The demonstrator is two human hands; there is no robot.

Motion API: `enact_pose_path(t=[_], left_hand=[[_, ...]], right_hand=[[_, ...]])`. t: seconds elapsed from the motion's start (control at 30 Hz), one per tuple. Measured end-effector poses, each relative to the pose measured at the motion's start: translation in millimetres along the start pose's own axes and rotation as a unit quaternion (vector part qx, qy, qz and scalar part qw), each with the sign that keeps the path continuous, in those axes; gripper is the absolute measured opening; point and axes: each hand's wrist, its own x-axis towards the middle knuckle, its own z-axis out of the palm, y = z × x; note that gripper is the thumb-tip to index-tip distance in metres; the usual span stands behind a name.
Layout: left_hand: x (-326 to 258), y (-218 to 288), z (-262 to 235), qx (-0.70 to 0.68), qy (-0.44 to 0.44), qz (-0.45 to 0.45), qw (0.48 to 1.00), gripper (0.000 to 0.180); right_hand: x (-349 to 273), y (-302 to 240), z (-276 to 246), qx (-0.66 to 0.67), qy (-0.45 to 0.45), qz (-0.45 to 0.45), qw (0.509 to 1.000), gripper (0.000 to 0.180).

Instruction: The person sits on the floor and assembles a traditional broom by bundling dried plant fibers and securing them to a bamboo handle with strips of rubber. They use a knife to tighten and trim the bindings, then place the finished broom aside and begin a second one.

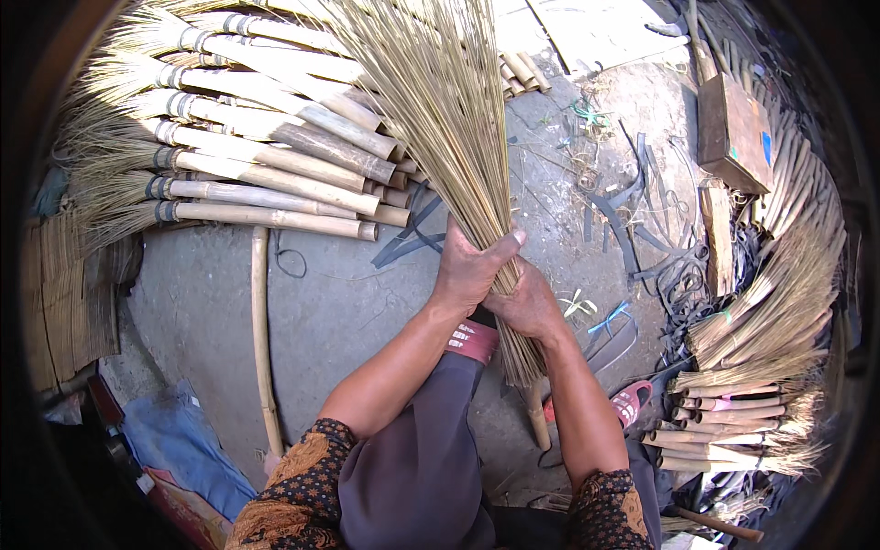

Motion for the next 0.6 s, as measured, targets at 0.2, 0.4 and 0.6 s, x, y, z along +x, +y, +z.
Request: enact_pose_path(t=[0.2, 0.4, 0.6], left_hand=[[1, -1, -2, 0.027, -0.015, 0.003, 1.000, 0.029], [-5, 28, -11, -0.020, -0.068, -0.041, 0.997, 0.050], [-6, 73, -40, -0.023, -0.081, 0.019, 0.996, 0.074]], right_hand=[[0, 2, -6, 0.033, -0.043, 0.013, 0.998, 0.050], [-1, -19, -10, 0.040, -0.069, 0.025, 0.997, 0.046], [3, -78, 1, -0.100, -0.019, -0.030, 0.994, 0.043]])
